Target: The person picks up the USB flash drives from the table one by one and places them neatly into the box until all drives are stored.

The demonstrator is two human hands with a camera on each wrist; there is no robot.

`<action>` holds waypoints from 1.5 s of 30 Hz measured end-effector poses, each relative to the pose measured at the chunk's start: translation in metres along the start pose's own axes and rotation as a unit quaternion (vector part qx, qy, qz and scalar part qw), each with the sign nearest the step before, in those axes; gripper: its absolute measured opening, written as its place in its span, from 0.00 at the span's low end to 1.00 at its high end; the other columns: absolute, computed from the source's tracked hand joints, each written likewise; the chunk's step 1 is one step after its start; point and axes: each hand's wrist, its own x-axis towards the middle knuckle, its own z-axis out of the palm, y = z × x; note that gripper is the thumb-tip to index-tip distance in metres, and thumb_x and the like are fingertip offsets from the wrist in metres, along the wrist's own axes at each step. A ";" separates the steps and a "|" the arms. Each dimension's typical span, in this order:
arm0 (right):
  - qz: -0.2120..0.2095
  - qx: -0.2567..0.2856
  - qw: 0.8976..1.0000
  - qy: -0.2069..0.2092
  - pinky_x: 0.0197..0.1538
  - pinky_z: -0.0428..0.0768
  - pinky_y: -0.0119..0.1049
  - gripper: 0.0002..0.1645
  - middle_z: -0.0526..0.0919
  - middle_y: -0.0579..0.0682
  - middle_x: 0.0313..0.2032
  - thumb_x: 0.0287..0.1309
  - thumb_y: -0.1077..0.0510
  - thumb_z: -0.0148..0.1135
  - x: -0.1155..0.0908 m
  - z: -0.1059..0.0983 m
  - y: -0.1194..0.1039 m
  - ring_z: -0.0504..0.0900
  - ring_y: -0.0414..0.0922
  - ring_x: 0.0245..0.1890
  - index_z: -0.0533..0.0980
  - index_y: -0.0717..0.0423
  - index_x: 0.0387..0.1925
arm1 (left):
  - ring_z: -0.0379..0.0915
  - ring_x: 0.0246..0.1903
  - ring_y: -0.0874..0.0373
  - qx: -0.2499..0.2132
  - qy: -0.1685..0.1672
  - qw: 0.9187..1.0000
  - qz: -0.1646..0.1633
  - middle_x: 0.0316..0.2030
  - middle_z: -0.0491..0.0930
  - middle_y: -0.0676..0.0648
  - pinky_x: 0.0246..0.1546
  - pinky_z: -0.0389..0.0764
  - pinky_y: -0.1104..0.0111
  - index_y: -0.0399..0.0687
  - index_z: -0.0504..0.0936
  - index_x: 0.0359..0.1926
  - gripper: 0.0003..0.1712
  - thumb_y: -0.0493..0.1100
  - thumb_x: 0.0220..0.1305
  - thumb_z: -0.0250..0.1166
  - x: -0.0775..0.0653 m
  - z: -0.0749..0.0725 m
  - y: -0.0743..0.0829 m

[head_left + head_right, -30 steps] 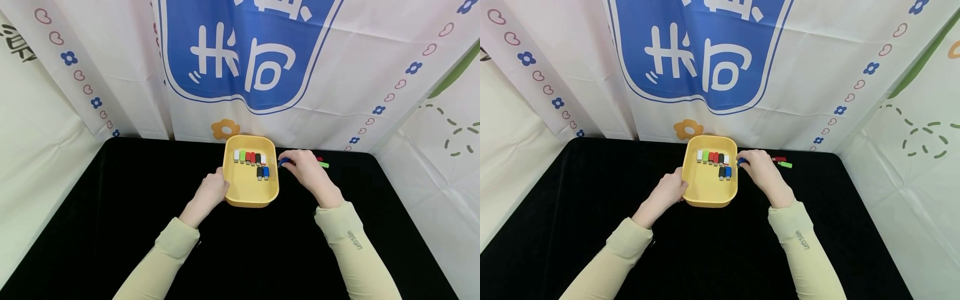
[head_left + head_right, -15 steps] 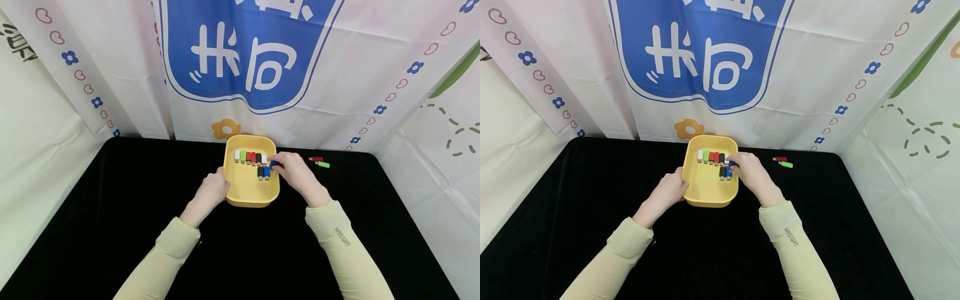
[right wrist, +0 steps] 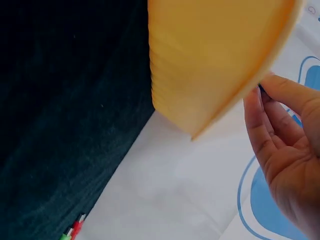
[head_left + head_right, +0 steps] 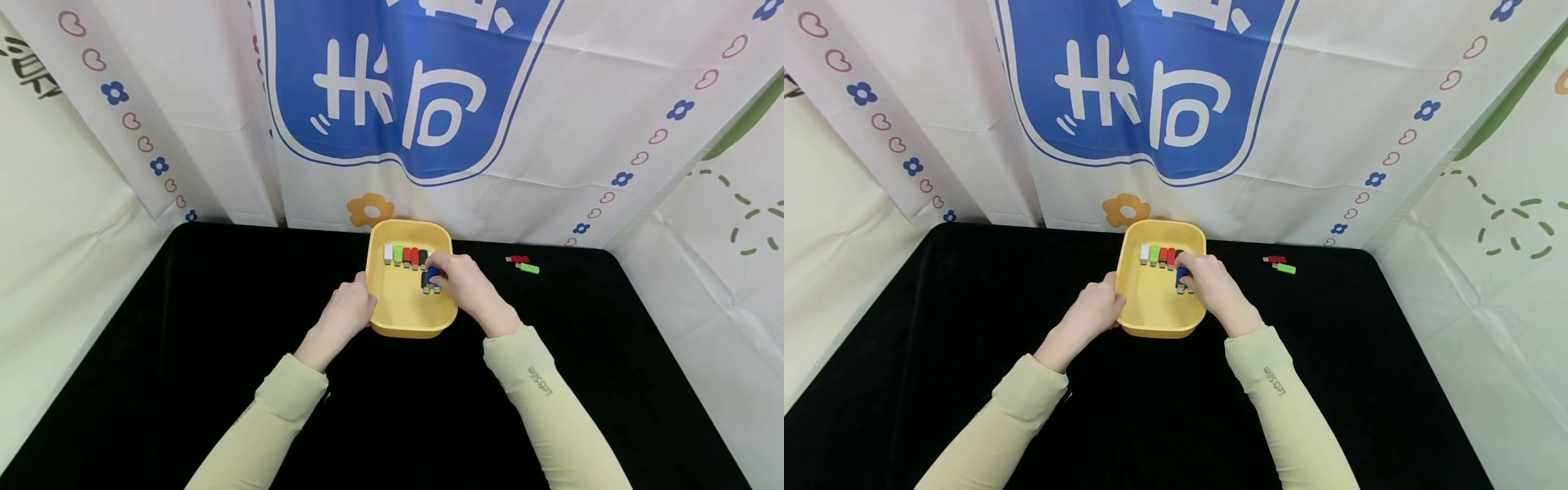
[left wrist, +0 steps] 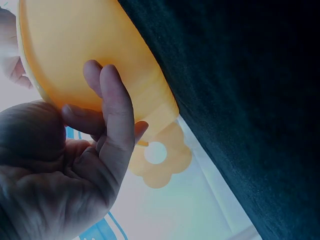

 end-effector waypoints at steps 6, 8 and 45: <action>0.009 0.015 1.000 -0.020 0.48 0.85 0.41 0.09 0.86 0.52 0.41 0.63 0.64 0.64 0.005 0.008 0.001 0.82 0.45 0.38 0.81 0.58 0.45 | 0.75 0.16 0.55 0.001 -0.002 1.000 0.000 0.24 0.77 0.43 0.13 0.70 0.71 0.33 0.68 0.61 0.21 0.39 0.72 0.53 0.001 0.000 0.000; 0.007 0.019 1.000 -0.022 0.48 0.84 0.41 0.09 0.86 0.52 0.40 0.63 0.63 0.64 0.006 0.010 0.002 0.81 0.45 0.37 0.81 0.59 0.45 | 0.75 0.16 0.55 0.003 -0.001 1.000 0.000 0.24 0.77 0.43 0.14 0.71 0.71 0.33 0.68 0.61 0.20 0.39 0.72 0.53 0.001 0.000 0.000; -0.046 -0.071 0.996 -0.022 0.47 0.80 0.40 0.08 0.85 0.53 0.39 0.61 0.66 0.65 0.022 0.041 0.005 0.79 0.46 0.39 0.79 0.61 0.43 | 0.75 0.16 0.55 0.007 0.002 1.000 -0.008 0.24 0.78 0.44 0.15 0.72 0.70 0.35 0.69 0.60 0.19 0.39 0.71 0.53 0.002 0.001 0.000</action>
